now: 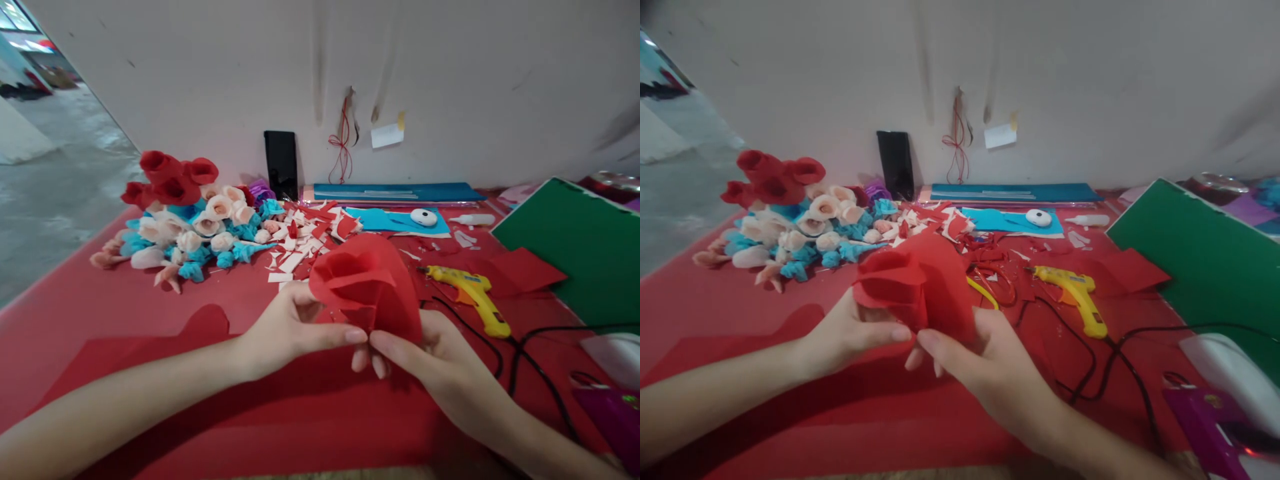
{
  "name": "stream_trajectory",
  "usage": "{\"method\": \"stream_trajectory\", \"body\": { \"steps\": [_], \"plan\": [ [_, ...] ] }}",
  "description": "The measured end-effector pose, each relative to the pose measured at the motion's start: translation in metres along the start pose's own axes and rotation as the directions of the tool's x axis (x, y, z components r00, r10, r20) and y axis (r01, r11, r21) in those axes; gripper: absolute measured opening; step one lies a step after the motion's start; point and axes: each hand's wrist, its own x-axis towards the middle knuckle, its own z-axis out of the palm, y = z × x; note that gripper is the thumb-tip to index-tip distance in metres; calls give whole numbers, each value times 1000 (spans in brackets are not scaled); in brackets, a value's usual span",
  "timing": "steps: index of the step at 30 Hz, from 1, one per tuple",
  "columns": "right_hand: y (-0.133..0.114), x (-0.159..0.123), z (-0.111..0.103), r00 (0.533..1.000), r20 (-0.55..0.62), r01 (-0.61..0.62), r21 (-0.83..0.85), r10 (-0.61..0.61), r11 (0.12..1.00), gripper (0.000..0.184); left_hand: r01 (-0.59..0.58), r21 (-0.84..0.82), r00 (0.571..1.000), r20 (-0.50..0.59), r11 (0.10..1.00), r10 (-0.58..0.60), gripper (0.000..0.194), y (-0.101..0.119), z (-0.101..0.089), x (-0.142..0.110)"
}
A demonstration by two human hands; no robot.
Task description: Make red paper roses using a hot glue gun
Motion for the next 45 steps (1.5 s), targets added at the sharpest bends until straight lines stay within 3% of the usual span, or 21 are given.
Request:
{"method": "stream_trajectory", "body": {
  "steps": [11, 16, 20, 26, 35, 40, 43, 45],
  "plan": [
    [2, 1, -3, 993, 115, -32, 40, 27, 999, 35, 147, -12, 985, 96, 989, -145, 6, 9, 2, 0],
    [2, 3, -4, 984, 175, -39, 67, 27, 997, 33, 203, -86, 975, 107, 975, -193, 20, 10, 4, 0],
    [-4, 1, -1, 994, 105, 17, -22, -14, 1000, 24, 184, -131, 983, 40, 974, -181, 12, 12, 5, 0],
    [1, -4, 12, 985, -75, 123, -331, -156, 936, 15, 152, -130, 986, -54, 980, -160, 5, 8, 5, -2],
    [8, -5, 12, 966, 4, 227, -492, -258, 840, 25, 191, -87, 979, -52, 978, -196, 10, 14, 12, -1],
    [9, -5, 11, 971, 27, 225, -443, -237, 868, 23, 139, -120, 986, -73, 983, -148, 18, 12, 12, -3],
    [8, -3, 13, 983, 26, 178, -399, -183, 899, 28, 118, -129, 992, -35, 985, -124, 14, 11, 11, -4],
    [5, -3, 12, 983, 24, 178, -403, -184, 898, 26, 103, -91, 991, -75, 990, -110, 12, 11, 10, -5]
  ]
}}
